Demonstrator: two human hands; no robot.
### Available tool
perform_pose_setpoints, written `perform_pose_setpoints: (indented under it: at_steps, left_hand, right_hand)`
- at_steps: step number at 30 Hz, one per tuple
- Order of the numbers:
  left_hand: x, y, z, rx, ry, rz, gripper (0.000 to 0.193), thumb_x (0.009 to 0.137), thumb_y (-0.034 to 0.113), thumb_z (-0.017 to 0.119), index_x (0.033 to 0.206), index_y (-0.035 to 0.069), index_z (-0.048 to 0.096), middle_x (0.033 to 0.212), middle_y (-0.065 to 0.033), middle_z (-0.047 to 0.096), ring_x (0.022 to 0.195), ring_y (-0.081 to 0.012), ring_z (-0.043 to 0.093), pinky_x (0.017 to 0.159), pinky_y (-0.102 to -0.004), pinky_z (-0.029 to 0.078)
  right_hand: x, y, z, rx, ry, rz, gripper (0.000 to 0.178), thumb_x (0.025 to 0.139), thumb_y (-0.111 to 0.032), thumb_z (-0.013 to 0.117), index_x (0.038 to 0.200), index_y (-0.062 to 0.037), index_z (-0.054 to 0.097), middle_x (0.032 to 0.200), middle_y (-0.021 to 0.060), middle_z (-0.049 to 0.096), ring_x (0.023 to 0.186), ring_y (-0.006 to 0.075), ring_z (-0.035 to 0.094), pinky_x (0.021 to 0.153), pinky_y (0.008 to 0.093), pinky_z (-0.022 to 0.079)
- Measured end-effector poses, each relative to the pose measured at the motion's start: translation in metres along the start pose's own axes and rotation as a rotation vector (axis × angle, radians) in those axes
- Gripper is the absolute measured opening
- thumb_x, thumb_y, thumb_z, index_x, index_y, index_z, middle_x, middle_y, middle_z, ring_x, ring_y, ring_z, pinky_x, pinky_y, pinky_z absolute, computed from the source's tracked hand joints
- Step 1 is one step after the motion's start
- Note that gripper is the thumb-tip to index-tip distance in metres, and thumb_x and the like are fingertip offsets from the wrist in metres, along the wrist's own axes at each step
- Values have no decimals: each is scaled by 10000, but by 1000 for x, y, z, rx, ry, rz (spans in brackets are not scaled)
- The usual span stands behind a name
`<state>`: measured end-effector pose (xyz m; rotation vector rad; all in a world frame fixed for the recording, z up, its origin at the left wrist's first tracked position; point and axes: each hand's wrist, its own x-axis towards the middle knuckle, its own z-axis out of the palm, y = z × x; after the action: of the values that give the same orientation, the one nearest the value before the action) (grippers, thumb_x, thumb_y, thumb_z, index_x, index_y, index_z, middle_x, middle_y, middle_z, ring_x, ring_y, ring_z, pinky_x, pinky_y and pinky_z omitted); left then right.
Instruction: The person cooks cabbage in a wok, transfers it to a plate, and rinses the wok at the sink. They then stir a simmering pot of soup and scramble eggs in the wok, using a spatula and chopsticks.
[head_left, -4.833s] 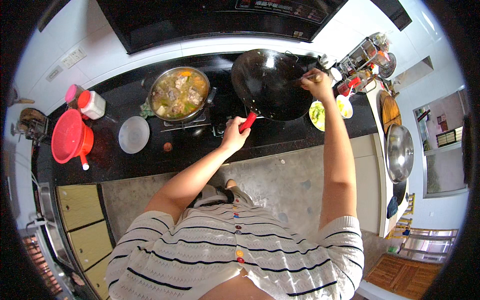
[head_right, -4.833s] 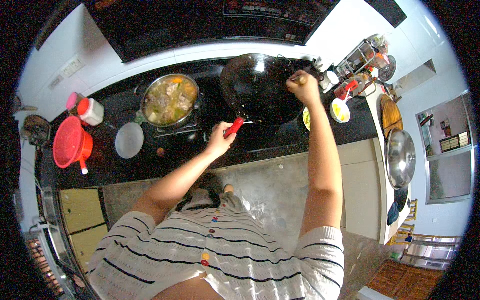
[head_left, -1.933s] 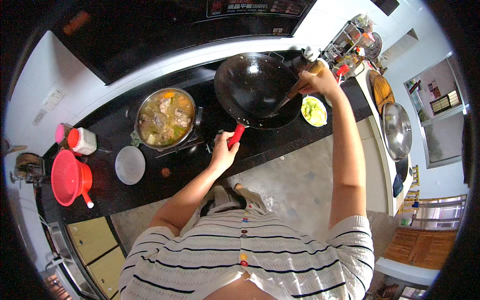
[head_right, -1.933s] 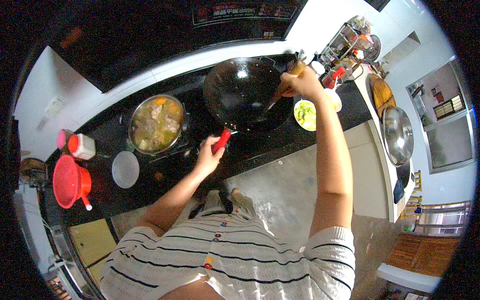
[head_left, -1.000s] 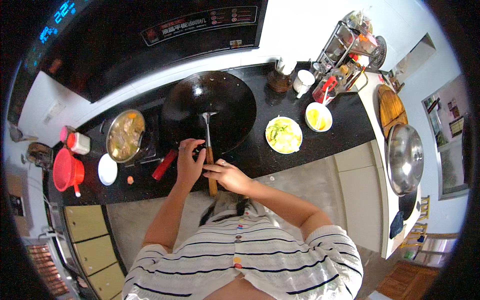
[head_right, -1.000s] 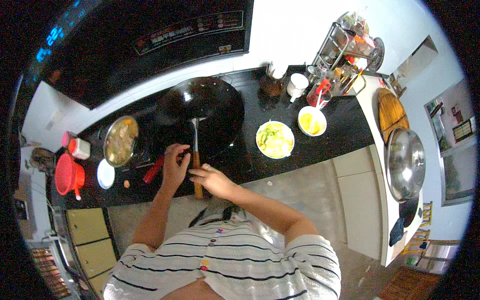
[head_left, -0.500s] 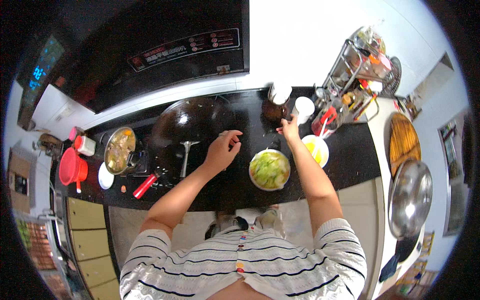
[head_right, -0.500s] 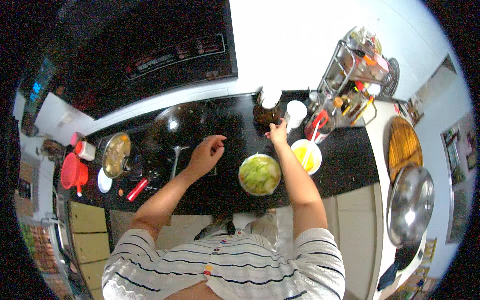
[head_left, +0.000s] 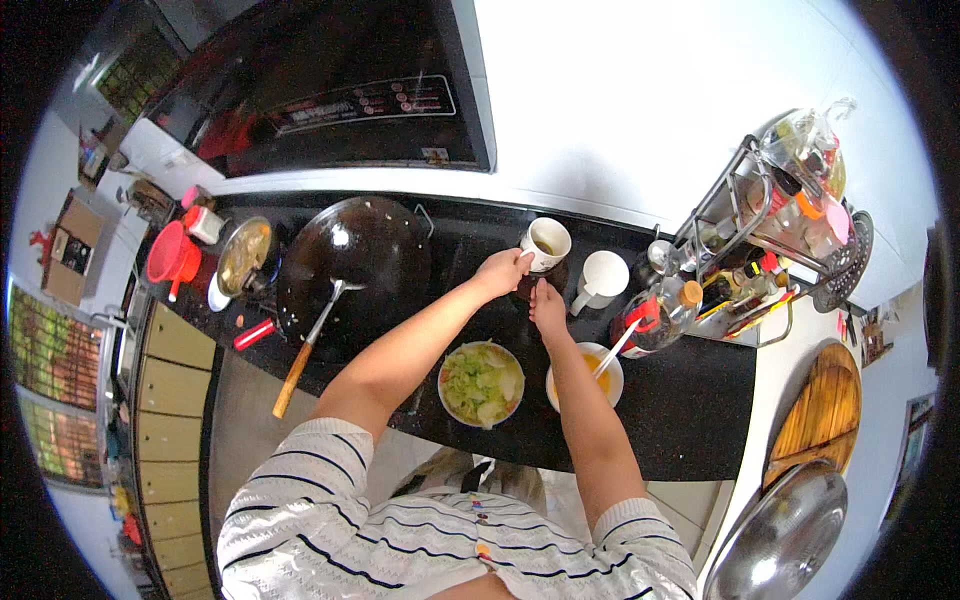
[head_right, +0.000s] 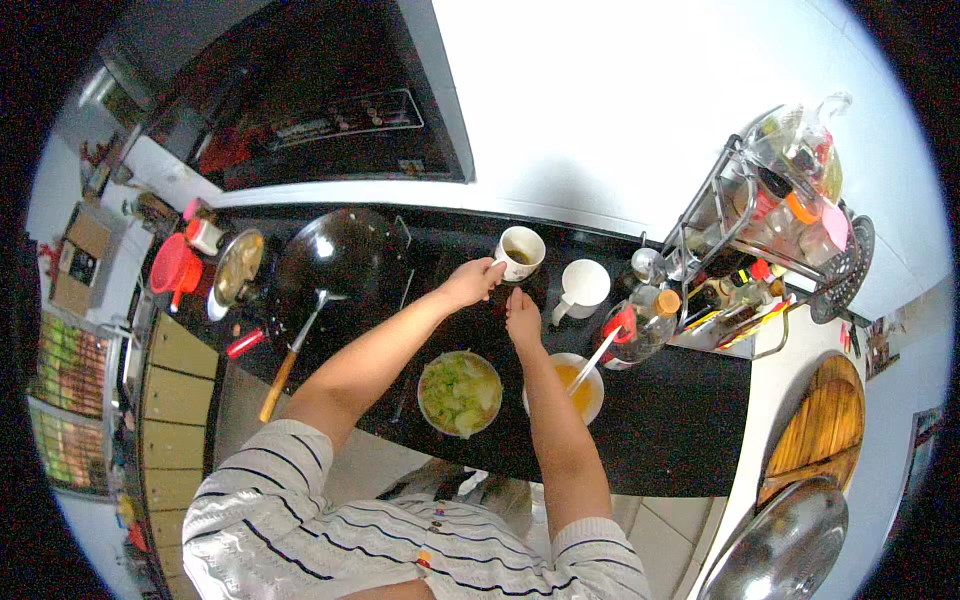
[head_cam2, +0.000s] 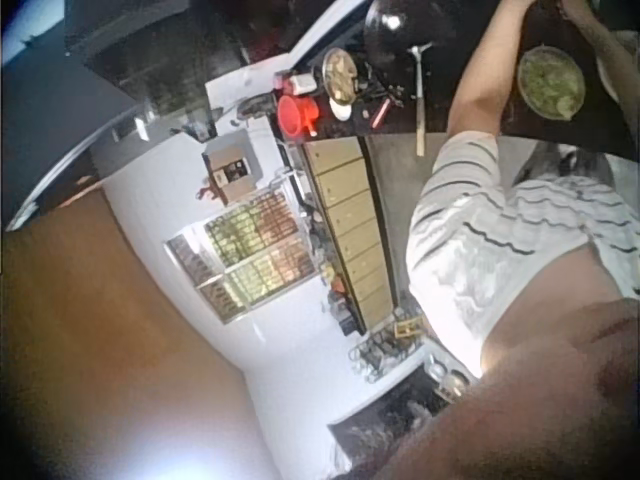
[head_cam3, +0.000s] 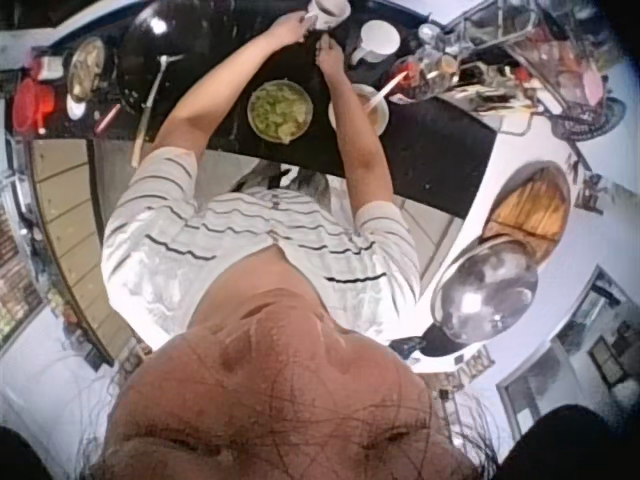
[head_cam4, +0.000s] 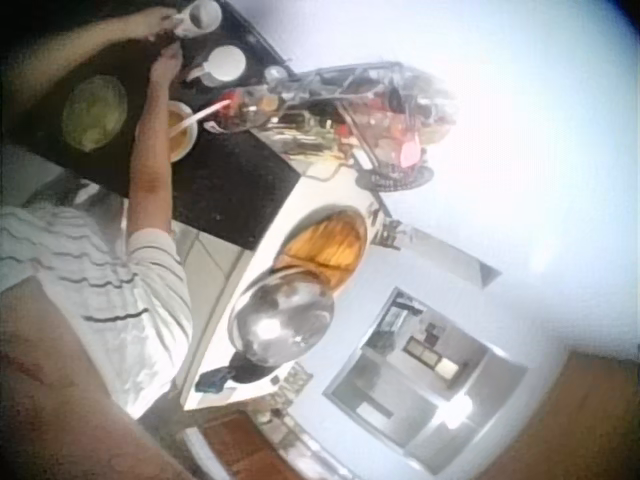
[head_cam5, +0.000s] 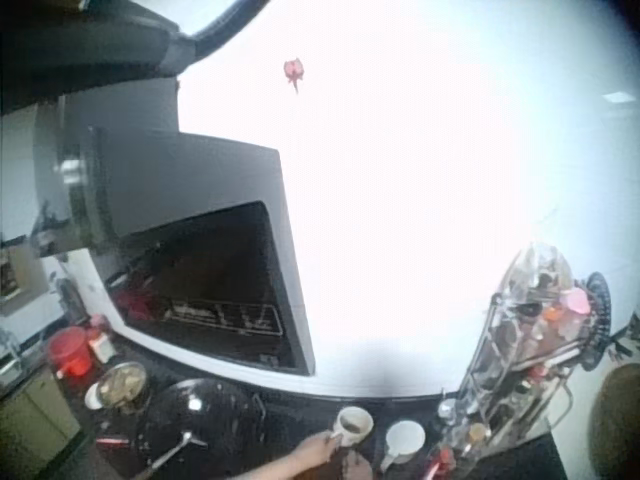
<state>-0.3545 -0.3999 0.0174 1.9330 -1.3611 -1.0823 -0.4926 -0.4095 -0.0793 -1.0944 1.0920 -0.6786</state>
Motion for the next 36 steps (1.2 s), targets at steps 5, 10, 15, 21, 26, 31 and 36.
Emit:
perform_pose_setpoints:
  at_steps: [5,10,15,21,26,31,36]
  left_hand:
    - [-30,-7,0,-184,52,-5,402,967,400,440,832,44,571,666,-41,552,555,-137,526,538,-307,436]
    - [-95,-4,-23,-702,100,29,375,988,365,419,747,95,517,644,25,477,567,-96,423,550,-251,379]
    - [-197,-50,-46,-681,183,35,326,1003,326,404,793,94,495,686,26,483,598,-78,435,562,-218,384]
    - [-304,-96,-71,-670,433,-81,303,984,338,448,824,97,537,656,26,487,575,-79,440,539,-235,374]
    - [-352,-123,-84,-719,622,-162,348,985,363,448,779,91,521,625,15,473,549,-91,427,526,-248,372]
    - [-372,-120,-87,-754,683,-193,359,991,366,417,737,119,471,619,23,441,543,-88,394,510,-243,329]
    - [-378,-118,-86,-767,720,-235,353,992,365,414,723,139,449,606,28,433,533,-83,389,497,-240,318]
  right_hand:
    - [-10,5,-13,-42,-133,-47,359,962,-420,467,767,-122,511,662,-35,484,573,76,454,528,224,392]
    - [-15,-14,-29,-129,-248,-14,339,916,-415,564,745,-126,520,625,-43,483,529,63,438,502,211,370]
    - [-19,-62,-27,-263,-473,4,348,914,-419,573,736,-126,517,602,-25,480,491,73,420,448,222,325]
    - [-54,-143,14,-618,-564,-21,400,897,-436,594,727,-74,572,606,-13,475,521,95,422,471,260,322]
    - [-53,-158,48,-828,-590,-84,427,894,-470,568,678,-102,539,586,-17,460,508,96,399,481,255,320]
    - [-23,-150,68,-1054,-545,-283,517,833,-532,595,701,-33,617,607,71,560,557,195,529,554,345,416]
    - [-11,-155,90,-1167,-532,-355,571,805,-553,579,685,1,650,650,144,634,652,293,630,656,414,469]
